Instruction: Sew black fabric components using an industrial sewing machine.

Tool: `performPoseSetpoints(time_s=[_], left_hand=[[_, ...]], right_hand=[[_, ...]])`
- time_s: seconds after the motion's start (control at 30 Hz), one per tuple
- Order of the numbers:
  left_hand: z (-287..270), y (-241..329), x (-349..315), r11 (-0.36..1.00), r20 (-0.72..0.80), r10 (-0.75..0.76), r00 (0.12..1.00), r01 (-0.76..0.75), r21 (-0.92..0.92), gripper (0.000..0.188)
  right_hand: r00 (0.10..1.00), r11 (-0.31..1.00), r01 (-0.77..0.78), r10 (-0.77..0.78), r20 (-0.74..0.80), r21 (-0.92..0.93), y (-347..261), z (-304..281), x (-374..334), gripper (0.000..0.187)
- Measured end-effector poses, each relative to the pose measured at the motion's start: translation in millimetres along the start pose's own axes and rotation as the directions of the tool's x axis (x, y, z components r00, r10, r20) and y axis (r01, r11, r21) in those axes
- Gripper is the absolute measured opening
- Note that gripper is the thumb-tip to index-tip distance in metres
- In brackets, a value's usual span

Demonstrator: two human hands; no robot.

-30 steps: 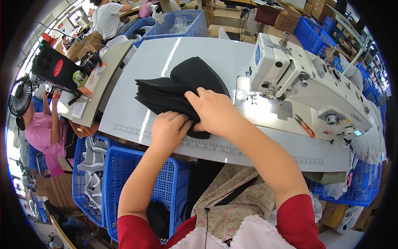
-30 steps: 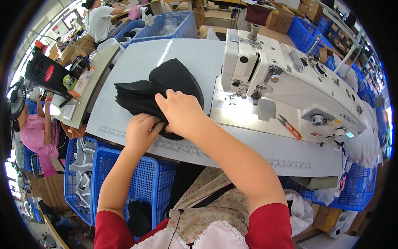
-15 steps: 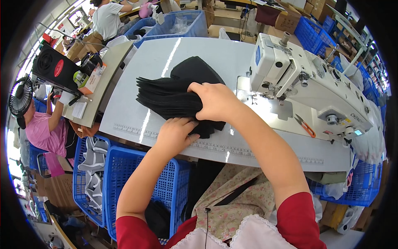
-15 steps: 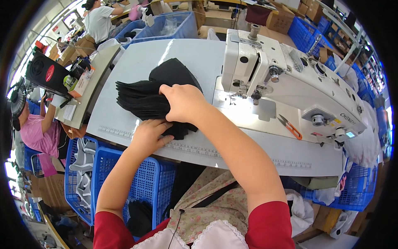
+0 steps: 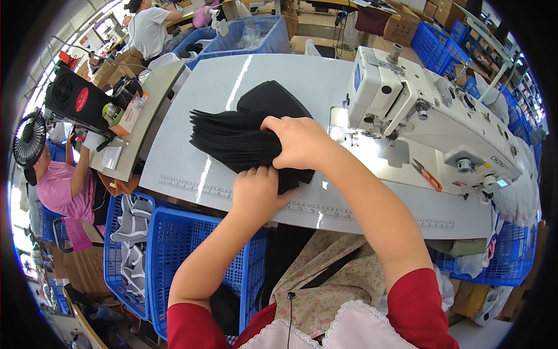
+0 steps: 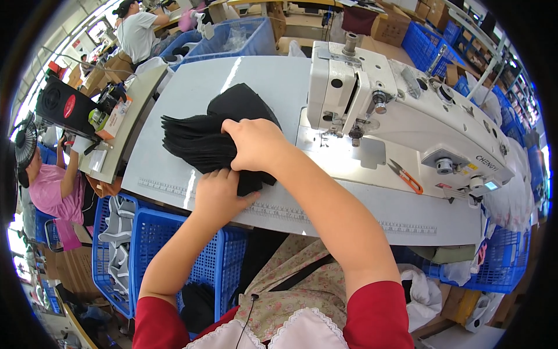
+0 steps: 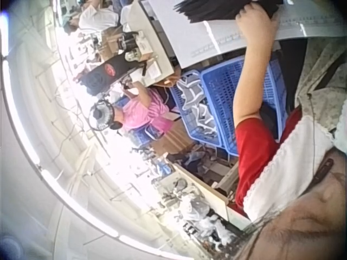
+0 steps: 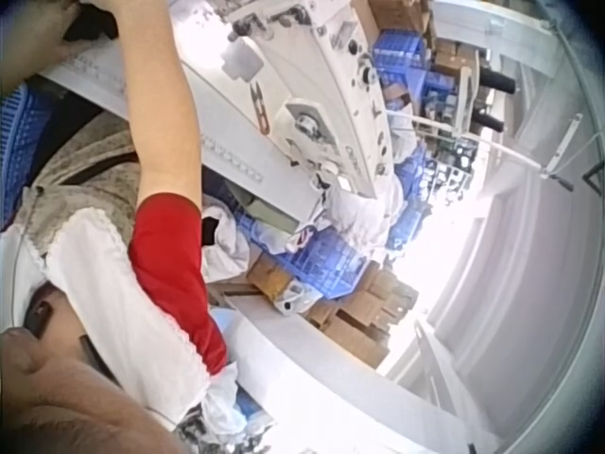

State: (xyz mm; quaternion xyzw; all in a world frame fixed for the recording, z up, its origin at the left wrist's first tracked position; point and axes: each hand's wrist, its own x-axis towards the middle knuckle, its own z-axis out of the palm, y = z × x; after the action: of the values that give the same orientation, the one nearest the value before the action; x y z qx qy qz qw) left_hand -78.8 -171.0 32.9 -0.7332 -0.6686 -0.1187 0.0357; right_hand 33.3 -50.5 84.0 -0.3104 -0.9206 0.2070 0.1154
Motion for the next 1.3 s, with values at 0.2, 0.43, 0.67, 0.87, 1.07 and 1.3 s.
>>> performPoseSetpoints(time_s=[0.2,0.43,0.67,0.87,1.07,1.3], left_hand=[[8.5,4.5,-0.8,0.995,-0.065,-0.088,0.994,0.085,-0.059,0.027],[-0.4,1.3,-3.2,0.968,-0.114,-0.163,0.980,0.137,-0.212,0.016],[6.1,-17.2,-8.1,0.986,-0.130,-0.065,0.989,0.043,-0.160,0.016],[0.6,-41.3,-3.7,0.986,-0.331,-0.117,0.936,0.069,-0.153,0.008],[2.5,-43.0,-1.7,0.979,-0.432,-0.085,0.898,-0.004,-0.202,0.013],[3.4,-27.3,-8.6,0.985,-0.227,0.080,0.971,-0.112,-0.130,0.023]], right_hand=[[0.999,1.000,-0.009,0.009,0.033,-0.008,0.2,-1.7,0.1,0.057],[1.000,1.000,-0.007,0.008,0.029,-0.016,0.1,-2.9,-1.4,0.057],[0.999,1.000,-0.021,0.021,0.050,-0.007,0.0,-3.1,-0.8,0.057],[0.998,0.997,0.019,-0.023,-0.061,-0.068,-13.5,5.2,-12.7,0.062],[0.976,0.964,0.030,-0.086,-0.201,-0.266,-24.1,23.7,-18.0,0.051],[0.997,0.999,-0.035,0.033,-0.065,-0.024,-9.1,4.0,-1.4,0.059]])
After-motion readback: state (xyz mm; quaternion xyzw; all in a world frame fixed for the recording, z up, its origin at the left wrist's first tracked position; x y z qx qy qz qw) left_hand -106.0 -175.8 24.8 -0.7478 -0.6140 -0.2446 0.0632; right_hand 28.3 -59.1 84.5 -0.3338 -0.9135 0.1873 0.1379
